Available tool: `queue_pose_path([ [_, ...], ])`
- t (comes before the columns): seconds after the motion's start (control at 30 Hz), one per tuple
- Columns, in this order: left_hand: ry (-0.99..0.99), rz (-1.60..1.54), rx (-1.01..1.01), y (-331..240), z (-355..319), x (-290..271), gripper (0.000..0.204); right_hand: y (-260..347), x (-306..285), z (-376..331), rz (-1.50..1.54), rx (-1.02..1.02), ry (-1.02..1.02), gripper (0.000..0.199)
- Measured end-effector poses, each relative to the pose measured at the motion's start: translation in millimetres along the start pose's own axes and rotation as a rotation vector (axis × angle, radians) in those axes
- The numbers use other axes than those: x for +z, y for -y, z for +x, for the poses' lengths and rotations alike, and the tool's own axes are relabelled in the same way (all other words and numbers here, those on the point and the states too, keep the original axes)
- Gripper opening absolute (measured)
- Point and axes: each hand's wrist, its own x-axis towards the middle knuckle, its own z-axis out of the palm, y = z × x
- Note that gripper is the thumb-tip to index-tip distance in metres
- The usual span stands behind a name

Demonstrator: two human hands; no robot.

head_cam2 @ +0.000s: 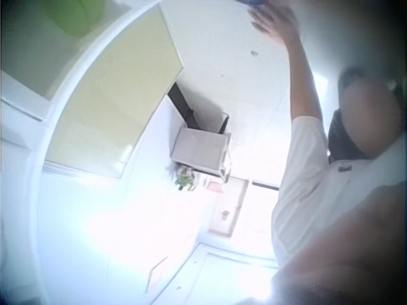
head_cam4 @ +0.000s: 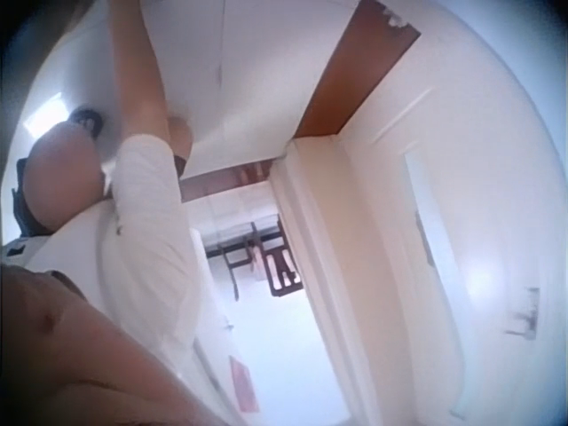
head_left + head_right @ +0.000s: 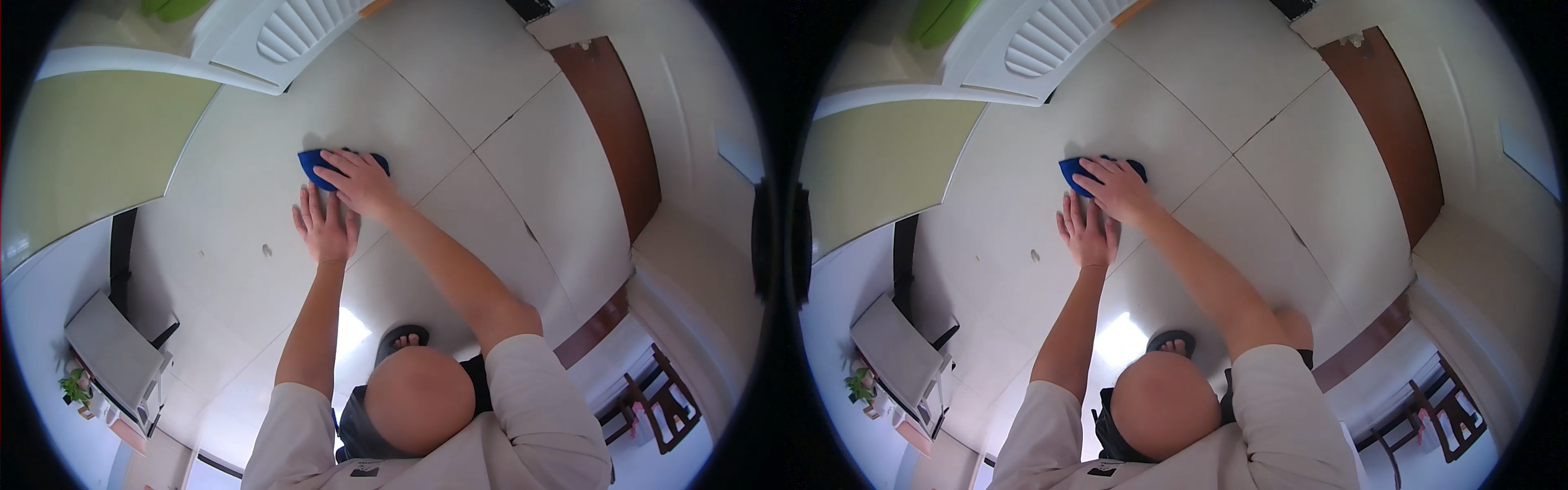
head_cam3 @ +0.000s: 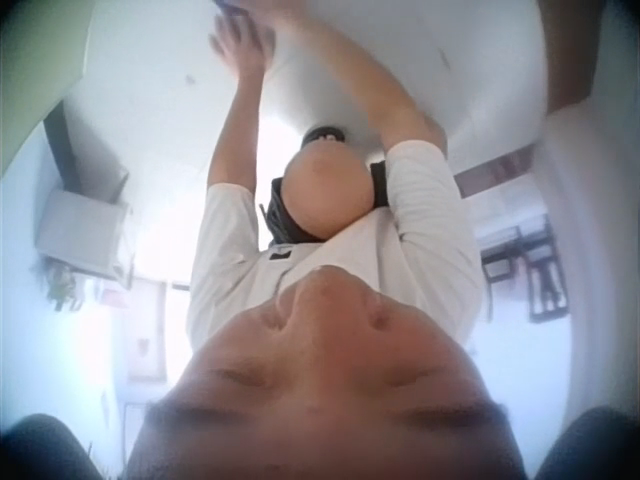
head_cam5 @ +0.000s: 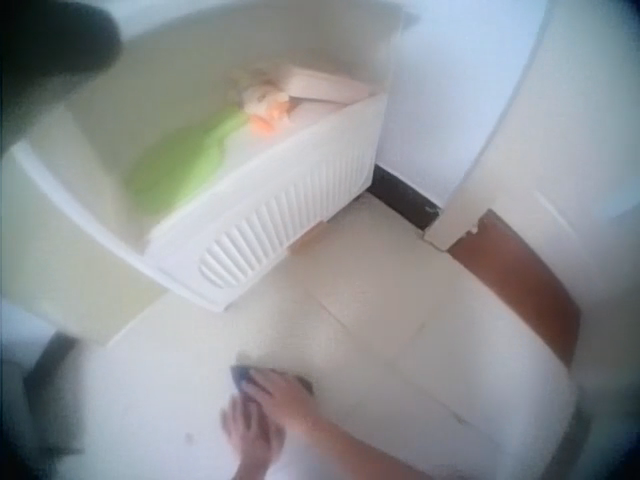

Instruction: The person wipes the floor by hand with a cloth, then rinses and wrings the cloth in a basin of water before wiping another section of the floor.

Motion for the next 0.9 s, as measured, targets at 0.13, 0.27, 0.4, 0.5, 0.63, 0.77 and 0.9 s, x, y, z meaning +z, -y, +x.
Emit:
queue_pose_path([
  [0.13,0.022,-0.007,-0.004,-12.8,6.8,-7.3,0.065,-78.7,-63.8,-57.2,-0.169,0.097,-0.269,0.047],
  [0.27,0.012,0.001,-0.003,-14.8,9.2,-7.9,0.065,-169.5,-203.2,-150.9,-0.519,0.510,-0.483,0.059],
  [0.4,0.010,0.016,0.010,-17.6,5.5,-5.4,0.067,-184.3,-214.0,-200.1,-0.657,0.784,-0.535,0.059],
  [0.5,0.006,0.043,0.003,-12.1,5.9,-4.4,0.068,-148.3,-162.6,-180.7,-0.615,0.717,-0.435,0.067],
  [0.63,-0.018,0.048,0.024,-12.9,5.1,-1.8,0.068,-56.9,-75.2,-149.9,-0.434,0.535,-0.281,0.080],
  [0.77,-0.063,0.044,0.050,-8.6,5.8,-0.2,0.067,20.1,-25.0,-140.3,-0.221,0.327,-0.120,0.072],
  [0.9,-0.063,0.040,0.039,-3.6,7.0,-0.3,0.069,18.4,-49.0,-184.7,-0.213,0.397,-0.270,0.068],
])
